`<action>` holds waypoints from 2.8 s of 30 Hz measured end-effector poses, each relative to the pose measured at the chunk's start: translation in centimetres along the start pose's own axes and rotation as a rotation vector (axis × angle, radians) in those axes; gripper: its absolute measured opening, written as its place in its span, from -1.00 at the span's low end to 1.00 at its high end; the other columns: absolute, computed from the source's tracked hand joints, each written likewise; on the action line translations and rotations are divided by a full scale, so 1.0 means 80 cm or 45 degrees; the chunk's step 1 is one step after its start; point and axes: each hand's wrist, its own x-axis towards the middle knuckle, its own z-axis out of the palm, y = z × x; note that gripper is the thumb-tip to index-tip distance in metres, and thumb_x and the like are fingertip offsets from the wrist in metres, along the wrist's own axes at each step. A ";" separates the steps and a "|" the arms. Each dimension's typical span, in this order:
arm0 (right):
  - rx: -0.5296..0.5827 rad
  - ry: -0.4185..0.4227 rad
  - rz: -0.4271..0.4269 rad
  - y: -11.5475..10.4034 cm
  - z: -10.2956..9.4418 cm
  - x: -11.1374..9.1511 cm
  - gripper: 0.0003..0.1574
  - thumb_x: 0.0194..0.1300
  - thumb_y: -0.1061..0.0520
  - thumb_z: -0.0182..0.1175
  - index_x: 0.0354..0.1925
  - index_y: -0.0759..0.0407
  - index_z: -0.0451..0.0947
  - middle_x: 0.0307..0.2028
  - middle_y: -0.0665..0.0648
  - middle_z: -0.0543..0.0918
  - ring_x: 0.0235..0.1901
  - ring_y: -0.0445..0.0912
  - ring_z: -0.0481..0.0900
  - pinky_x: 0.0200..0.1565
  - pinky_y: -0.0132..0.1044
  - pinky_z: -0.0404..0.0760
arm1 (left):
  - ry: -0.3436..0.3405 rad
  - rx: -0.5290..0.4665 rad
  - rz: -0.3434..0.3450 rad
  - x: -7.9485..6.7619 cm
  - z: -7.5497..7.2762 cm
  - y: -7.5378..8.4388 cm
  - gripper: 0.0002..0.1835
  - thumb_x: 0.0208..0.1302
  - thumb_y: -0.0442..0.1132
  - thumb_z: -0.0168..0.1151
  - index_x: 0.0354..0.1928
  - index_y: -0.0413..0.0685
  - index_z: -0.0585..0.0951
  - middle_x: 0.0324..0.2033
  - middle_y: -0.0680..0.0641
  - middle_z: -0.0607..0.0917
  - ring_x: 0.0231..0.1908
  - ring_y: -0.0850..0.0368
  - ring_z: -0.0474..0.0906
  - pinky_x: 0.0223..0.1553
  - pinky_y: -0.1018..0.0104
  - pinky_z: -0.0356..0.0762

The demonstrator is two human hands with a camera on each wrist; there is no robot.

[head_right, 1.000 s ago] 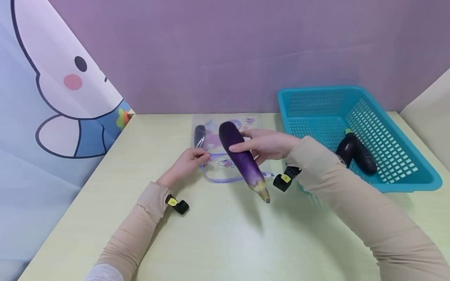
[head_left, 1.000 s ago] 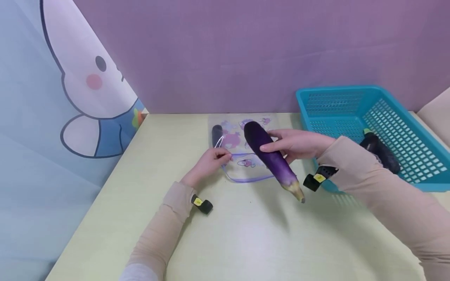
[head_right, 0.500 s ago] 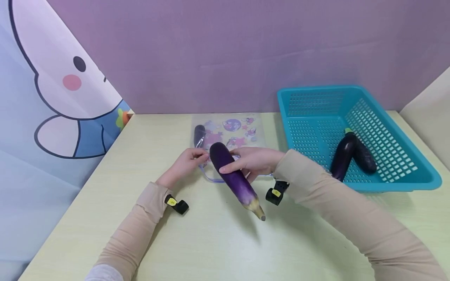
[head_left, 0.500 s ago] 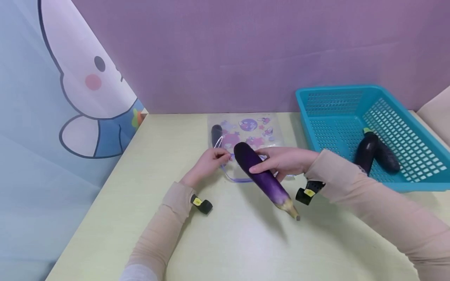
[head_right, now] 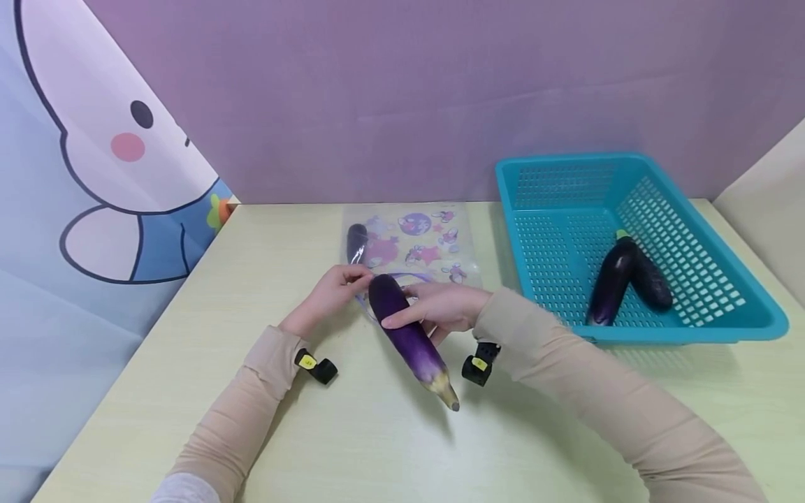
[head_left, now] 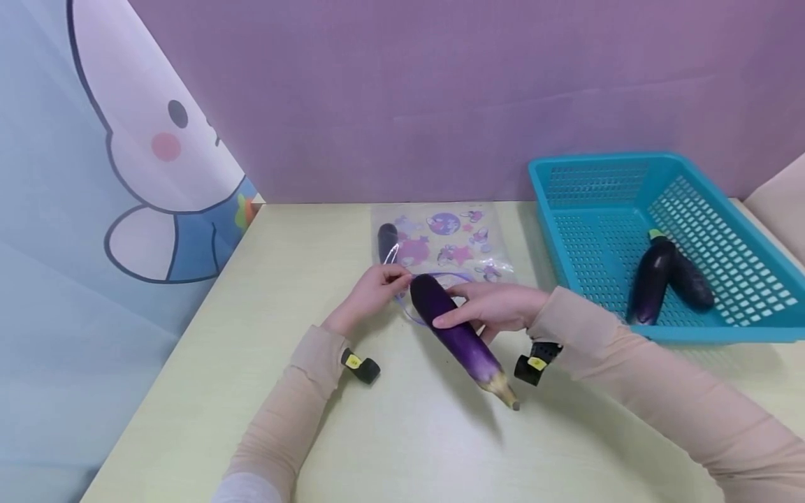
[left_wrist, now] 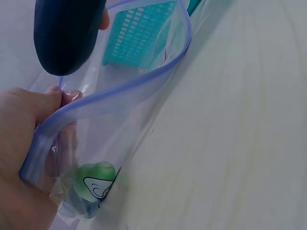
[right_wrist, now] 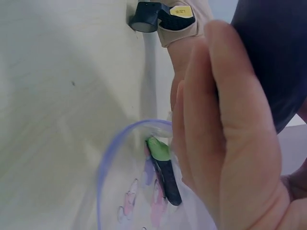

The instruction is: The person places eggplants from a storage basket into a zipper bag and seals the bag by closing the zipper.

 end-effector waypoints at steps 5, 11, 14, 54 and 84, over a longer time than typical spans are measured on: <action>0.030 -0.001 -0.001 0.008 0.003 0.006 0.09 0.29 0.03 0.17 0.45 0.30 -0.31 0.16 0.45 0.41 0.00 0.17 0.56 -0.07 0.07 0.59 | 0.012 -0.003 0.007 -0.001 0.001 0.002 -0.82 0.35 -0.30 0.10 -0.24 -0.24 0.66 -0.31 -0.14 0.67 -0.34 0.19 0.50 -0.22 0.36 0.49; 0.071 0.016 -0.020 0.016 0.008 0.014 0.08 0.30 0.04 0.16 0.45 0.31 -0.31 0.16 0.45 0.41 -0.01 0.18 0.57 -0.06 0.06 0.59 | 0.033 0.012 0.028 -0.003 0.002 0.005 -0.82 0.34 -0.31 0.11 -0.24 -0.25 0.67 -0.36 -0.14 0.65 -0.41 0.22 0.42 -0.31 0.40 0.43; 0.090 0.037 -0.029 0.018 0.011 0.018 0.08 0.30 0.04 0.15 0.45 0.29 -0.31 0.16 0.45 0.41 0.01 0.20 0.56 -0.05 0.06 0.59 | 0.051 0.021 0.035 -0.003 0.002 0.004 -0.82 0.34 -0.31 0.11 -0.24 -0.25 0.67 -0.38 -0.14 0.64 -0.43 0.24 0.40 -0.33 0.41 0.41; 0.643 0.255 -0.260 0.051 -0.001 0.069 -0.23 0.46 0.02 -0.08 0.40 0.40 -0.11 0.23 0.49 0.29 -0.14 -0.02 0.60 -0.03 -0.09 0.60 | 0.075 -0.019 0.078 -0.005 0.000 0.008 -0.81 0.35 -0.31 0.10 -0.26 -0.29 0.66 -0.33 -0.24 0.68 -0.40 0.22 0.47 -0.30 0.39 0.46; 0.752 0.217 -0.307 0.046 -0.010 0.066 -0.31 0.43 0.24 -0.13 0.40 0.41 -0.10 0.17 0.40 0.30 -0.07 -0.01 0.51 -0.03 -0.26 0.60 | 0.064 -0.023 0.085 -0.005 0.002 0.011 -0.81 0.35 -0.30 0.10 -0.27 -0.27 0.66 -0.30 -0.20 0.68 -0.43 0.25 0.43 -0.34 0.42 0.41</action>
